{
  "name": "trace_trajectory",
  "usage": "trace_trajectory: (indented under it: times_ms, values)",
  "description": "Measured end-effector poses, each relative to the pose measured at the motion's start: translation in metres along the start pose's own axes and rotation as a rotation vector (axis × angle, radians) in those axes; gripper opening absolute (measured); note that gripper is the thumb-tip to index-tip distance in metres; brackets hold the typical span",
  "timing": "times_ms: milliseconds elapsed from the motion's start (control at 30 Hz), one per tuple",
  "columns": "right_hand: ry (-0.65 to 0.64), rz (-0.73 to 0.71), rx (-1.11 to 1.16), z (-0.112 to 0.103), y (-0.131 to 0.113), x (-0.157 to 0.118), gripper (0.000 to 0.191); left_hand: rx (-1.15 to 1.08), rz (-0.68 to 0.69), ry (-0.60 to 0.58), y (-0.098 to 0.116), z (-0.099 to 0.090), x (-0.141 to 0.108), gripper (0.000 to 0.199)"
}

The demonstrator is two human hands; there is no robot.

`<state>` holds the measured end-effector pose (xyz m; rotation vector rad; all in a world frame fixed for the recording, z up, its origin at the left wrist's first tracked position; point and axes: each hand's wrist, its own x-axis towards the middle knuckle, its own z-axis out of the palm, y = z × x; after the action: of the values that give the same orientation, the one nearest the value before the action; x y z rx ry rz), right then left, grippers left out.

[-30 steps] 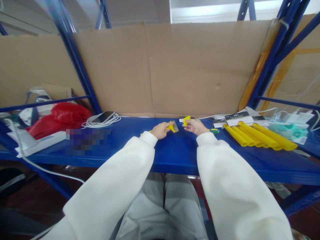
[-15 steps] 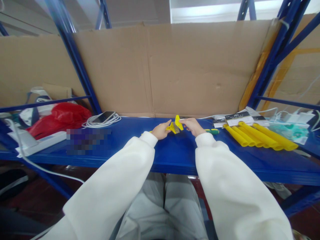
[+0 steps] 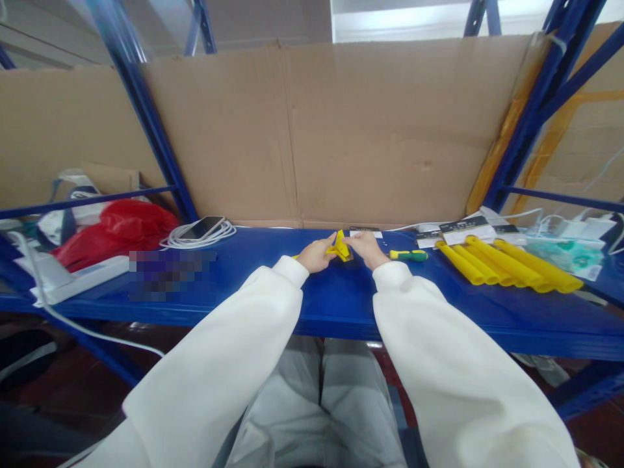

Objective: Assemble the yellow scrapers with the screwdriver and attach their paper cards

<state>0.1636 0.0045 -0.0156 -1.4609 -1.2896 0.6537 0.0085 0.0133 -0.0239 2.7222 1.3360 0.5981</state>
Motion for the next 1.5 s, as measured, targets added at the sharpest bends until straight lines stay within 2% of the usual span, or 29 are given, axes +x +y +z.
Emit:
trace_trajectory:
  times_ms: [400,667,933,1200,1400,1500]
  values:
    - [0.032,0.001,-0.076,0.001,-0.002,-0.002,0.018,0.004,-0.008,-0.018,0.001,-0.002,0.0,0.067]
    - [-0.001,-0.048,-0.075,0.002,0.009,0.008,0.02,-0.001,-0.013,-0.009,0.0,-0.002,0.0,0.066]
    - [0.057,-0.075,-0.071,0.002,0.007,0.004,0.019,-0.015,-0.004,0.003,-0.001,-0.002,0.002,0.065]
    - [0.102,-0.047,0.01,0.003,0.004,0.003,0.023,-0.001,0.052,0.048,-0.006,0.002,0.005,0.062]
    - [0.105,0.013,0.054,0.002,0.004,0.002,0.027,0.092,0.106,0.048,-0.009,0.003,0.006,0.045]
    - [0.071,0.045,0.048,0.0,0.003,0.001,0.024,0.105,0.104,0.055,-0.009,0.002,0.006,0.043]
